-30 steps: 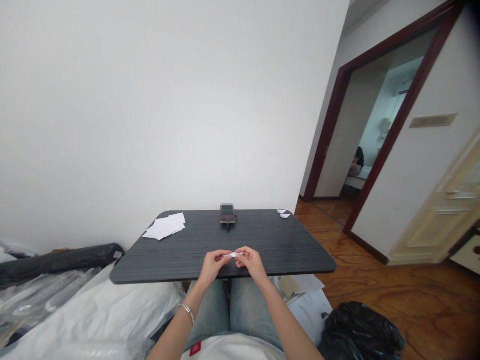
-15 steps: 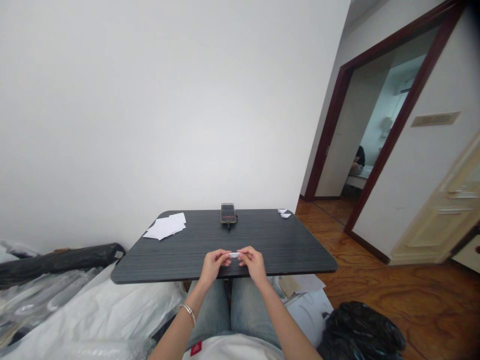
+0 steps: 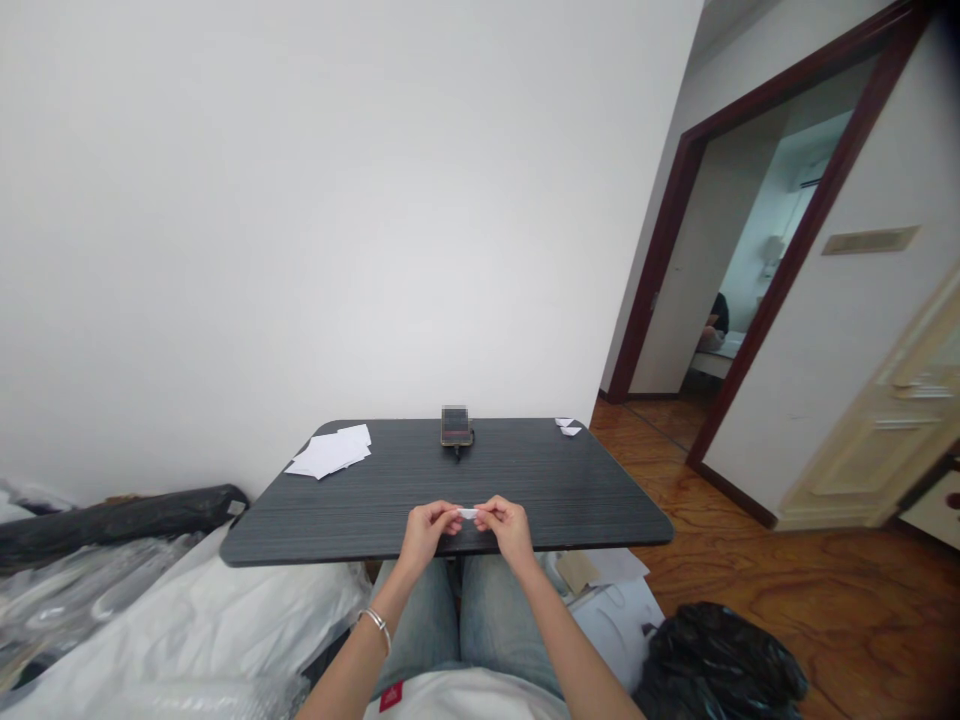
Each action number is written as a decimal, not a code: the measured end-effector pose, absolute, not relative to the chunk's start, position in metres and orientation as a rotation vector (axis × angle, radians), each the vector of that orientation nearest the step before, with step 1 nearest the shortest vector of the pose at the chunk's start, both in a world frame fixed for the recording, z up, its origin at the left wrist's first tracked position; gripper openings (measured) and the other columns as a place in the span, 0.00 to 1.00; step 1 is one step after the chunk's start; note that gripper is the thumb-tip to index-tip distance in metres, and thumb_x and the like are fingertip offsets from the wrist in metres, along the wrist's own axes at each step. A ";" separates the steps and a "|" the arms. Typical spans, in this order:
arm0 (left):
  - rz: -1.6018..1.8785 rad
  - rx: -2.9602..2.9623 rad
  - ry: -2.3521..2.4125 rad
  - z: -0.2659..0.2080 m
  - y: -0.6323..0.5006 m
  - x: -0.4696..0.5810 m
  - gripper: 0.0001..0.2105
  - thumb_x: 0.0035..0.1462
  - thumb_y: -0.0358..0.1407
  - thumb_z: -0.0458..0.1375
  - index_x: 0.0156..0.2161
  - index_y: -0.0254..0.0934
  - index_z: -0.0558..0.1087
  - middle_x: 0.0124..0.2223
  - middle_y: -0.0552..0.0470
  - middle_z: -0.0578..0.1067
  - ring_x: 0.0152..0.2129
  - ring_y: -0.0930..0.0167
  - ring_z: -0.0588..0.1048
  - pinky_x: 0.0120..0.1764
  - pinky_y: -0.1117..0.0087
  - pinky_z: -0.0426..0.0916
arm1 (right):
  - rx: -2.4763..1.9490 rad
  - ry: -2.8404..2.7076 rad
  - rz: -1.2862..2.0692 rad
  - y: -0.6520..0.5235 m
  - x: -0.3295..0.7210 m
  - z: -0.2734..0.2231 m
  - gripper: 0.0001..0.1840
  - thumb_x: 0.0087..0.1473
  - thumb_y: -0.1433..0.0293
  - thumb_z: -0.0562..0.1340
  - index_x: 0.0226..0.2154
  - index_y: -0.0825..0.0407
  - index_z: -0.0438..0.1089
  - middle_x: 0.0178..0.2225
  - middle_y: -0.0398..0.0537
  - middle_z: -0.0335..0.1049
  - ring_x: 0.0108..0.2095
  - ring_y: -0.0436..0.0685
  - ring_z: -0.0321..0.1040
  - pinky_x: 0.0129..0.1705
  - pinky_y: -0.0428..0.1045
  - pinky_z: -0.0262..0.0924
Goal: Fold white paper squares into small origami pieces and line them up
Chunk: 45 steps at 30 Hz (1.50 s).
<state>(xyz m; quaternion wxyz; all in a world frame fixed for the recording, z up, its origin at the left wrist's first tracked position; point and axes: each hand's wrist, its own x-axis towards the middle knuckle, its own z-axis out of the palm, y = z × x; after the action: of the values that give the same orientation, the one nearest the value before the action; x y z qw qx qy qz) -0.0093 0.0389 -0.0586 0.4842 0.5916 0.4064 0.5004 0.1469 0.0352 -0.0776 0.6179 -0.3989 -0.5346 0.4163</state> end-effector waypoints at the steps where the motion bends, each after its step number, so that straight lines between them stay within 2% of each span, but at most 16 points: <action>1: 1.224 1.441 0.989 -0.058 0.039 -0.009 0.11 0.45 0.38 0.59 0.29 0.30 0.76 0.21 0.50 0.76 0.18 0.72 0.73 0.26 0.73 0.68 | -0.918 -1.238 0.964 0.034 0.146 -0.077 0.11 0.40 0.64 0.65 0.22 0.56 0.71 0.20 0.45 0.70 0.20 0.52 0.67 0.24 0.48 0.66; 8: 1.277 1.438 1.003 -0.057 0.039 -0.009 0.11 0.46 0.37 0.58 0.32 0.31 0.76 0.22 0.51 0.76 0.19 0.73 0.72 0.27 0.73 0.68 | -0.893 -1.333 1.063 0.028 0.145 -0.069 0.11 0.43 0.65 0.64 0.19 0.56 0.70 0.17 0.44 0.69 0.19 0.51 0.66 0.25 0.46 0.62; 22: 1.261 1.438 0.987 -0.057 0.038 -0.009 0.11 0.47 0.36 0.56 0.33 0.31 0.76 0.23 0.50 0.76 0.20 0.71 0.73 0.27 0.71 0.70 | -0.838 -1.344 1.256 0.030 0.147 -0.066 0.14 0.40 0.62 0.65 0.26 0.56 0.69 0.21 0.44 0.71 0.21 0.51 0.69 0.23 0.45 0.63; 32: 1.264 1.444 0.981 -0.055 0.037 -0.008 0.12 0.46 0.38 0.58 0.34 0.31 0.76 0.27 0.49 0.76 0.21 0.72 0.73 0.27 0.70 0.70 | -0.895 -1.407 1.070 0.026 0.143 -0.067 0.09 0.43 0.66 0.63 0.27 0.55 0.66 0.22 0.43 0.69 0.21 0.50 0.68 0.23 0.44 0.63; 45: 1.218 1.653 0.903 -0.053 0.035 -0.010 0.16 0.48 0.37 0.58 0.42 0.32 0.71 0.34 0.46 0.75 0.30 0.69 0.72 0.33 0.70 0.68 | -0.965 -1.515 0.692 0.014 0.131 -0.063 0.06 0.47 0.67 0.59 0.29 0.52 0.64 0.26 0.45 0.69 0.24 0.52 0.71 0.22 0.43 0.65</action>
<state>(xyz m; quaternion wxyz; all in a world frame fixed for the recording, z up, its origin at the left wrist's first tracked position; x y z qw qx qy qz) -0.0098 0.0348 -0.0529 0.4342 0.6637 0.3628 0.4893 0.1314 0.0142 -0.0631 0.5714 -0.4114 -0.6459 0.2949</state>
